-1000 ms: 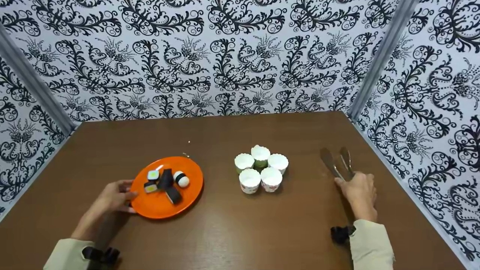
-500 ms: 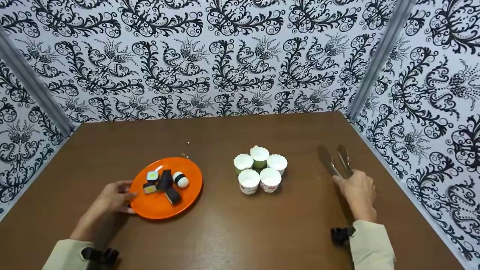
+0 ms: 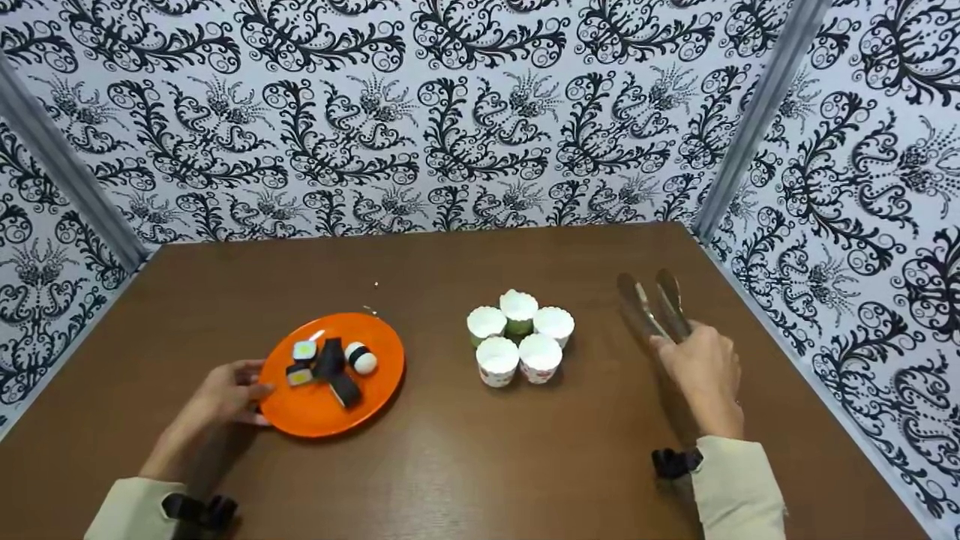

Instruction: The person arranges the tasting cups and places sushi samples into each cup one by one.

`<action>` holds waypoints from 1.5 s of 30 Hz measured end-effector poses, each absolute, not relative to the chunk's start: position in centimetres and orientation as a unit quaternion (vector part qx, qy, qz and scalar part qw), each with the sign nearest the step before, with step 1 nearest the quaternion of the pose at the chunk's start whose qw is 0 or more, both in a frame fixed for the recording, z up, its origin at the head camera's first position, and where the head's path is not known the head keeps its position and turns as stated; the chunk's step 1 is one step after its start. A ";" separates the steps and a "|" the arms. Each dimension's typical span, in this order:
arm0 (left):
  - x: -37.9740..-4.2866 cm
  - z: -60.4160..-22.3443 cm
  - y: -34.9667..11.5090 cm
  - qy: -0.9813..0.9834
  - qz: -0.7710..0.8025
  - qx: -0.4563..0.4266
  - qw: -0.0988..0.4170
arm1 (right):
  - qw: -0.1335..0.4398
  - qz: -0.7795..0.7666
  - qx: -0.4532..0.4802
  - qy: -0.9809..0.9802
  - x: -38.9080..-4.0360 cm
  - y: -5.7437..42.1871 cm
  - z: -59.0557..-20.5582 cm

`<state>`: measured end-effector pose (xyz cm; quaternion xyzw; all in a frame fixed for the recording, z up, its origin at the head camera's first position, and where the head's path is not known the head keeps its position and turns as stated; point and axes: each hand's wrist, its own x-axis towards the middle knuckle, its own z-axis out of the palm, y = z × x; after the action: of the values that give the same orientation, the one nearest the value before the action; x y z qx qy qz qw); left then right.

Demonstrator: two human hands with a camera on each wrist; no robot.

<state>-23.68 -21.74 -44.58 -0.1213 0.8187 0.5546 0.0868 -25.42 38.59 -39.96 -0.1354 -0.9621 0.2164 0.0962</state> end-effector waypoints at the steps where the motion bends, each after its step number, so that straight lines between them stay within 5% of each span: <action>1: -23.7 -44.6 -21.7 0.818 0.555 -0.121 0.086 | 0.100 0.216 -0.133 -0.962 -25.4 38.4 -39.8; 22: -23.8 -44.5 -21.8 0.817 0.554 -0.129 0.092 | 0.138 0.236 -0.098 -0.957 -24.3 34.4 -37.2; 45: -23.7 -44.5 -21.7 0.817 0.553 -0.133 0.094 | 0.118 0.220 -0.046 -0.967 -23.0 29.8 -35.6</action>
<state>-23.68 -21.69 -44.46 -0.1332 0.8168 0.5534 0.0939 -23.02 29.78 -35.62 -0.0458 -0.9672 0.2202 0.1178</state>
